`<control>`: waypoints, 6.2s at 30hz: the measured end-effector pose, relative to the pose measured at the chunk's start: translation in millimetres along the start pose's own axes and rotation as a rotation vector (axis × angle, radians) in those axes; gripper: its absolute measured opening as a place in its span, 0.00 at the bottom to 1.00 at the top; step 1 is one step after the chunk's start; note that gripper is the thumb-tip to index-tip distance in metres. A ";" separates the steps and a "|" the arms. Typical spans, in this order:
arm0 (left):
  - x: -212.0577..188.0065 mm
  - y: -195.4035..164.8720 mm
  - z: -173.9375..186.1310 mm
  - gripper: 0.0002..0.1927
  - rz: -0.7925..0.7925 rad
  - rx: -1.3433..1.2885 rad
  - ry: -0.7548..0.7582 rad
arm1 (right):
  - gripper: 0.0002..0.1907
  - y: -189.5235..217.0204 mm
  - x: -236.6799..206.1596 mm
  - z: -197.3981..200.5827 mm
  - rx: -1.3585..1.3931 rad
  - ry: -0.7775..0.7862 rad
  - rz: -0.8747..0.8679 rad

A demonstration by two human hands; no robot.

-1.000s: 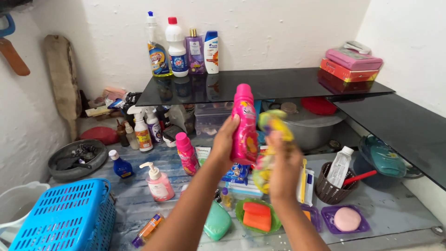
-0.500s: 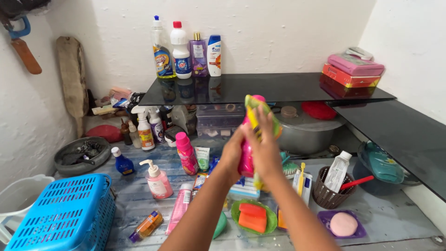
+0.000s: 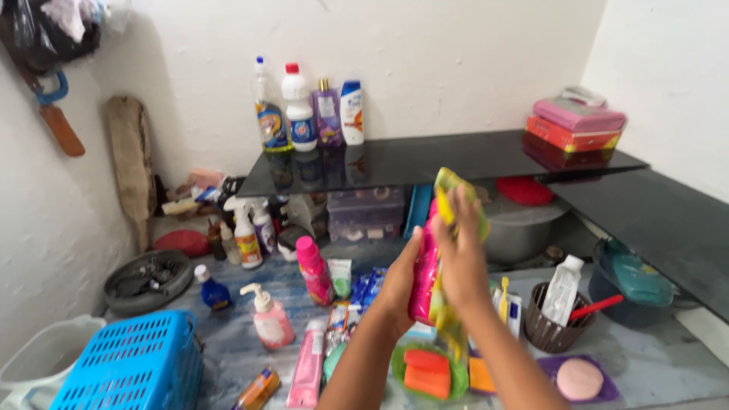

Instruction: The person holds a pink plastic bottle over a cluttered sink counter and repeatedly wipes its surface with a yellow cloth, turning the bottle to wipe different sides, then sets it down near a blue basket.

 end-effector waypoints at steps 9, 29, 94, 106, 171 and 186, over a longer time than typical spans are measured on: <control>14.7 -5.2 -0.2 0.35 -0.046 0.014 -0.097 | 0.29 9.5 -29.3 -5.3 -0.001 0.144 -0.006; -19.3 -34.2 12.5 0.37 -0.084 0.327 0.078 | 0.32 12.7 0.1 -16.1 0.038 -0.057 0.162; -16.9 -33.0 191.0 0.29 0.097 1.360 -0.158 | 0.16 -32.4 -54.4 -169.8 -1.310 0.641 0.320; -5.5 -22.3 202.9 0.27 -0.038 1.488 -0.198 | 0.09 -19.2 -68.1 -175.2 -1.325 0.499 0.471; -37.2 -33.3 175.4 0.27 0.049 1.436 -0.232 | 0.21 4.0 -60.1 -149.3 -1.233 0.689 0.353; -41.5 -32.9 177.0 0.29 -0.037 1.457 -0.298 | 0.13 26.2 -75.6 -148.9 -0.959 0.525 0.677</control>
Point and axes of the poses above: each hand's wrist, its own x-axis towards the middle knuckle, its own z-axis out of the back of the hand, y = z × x, the point moved 5 cm from there along x, towards the middle knuckle, and after that the axes turned 2 degrees about x, right-handed, at the moved point
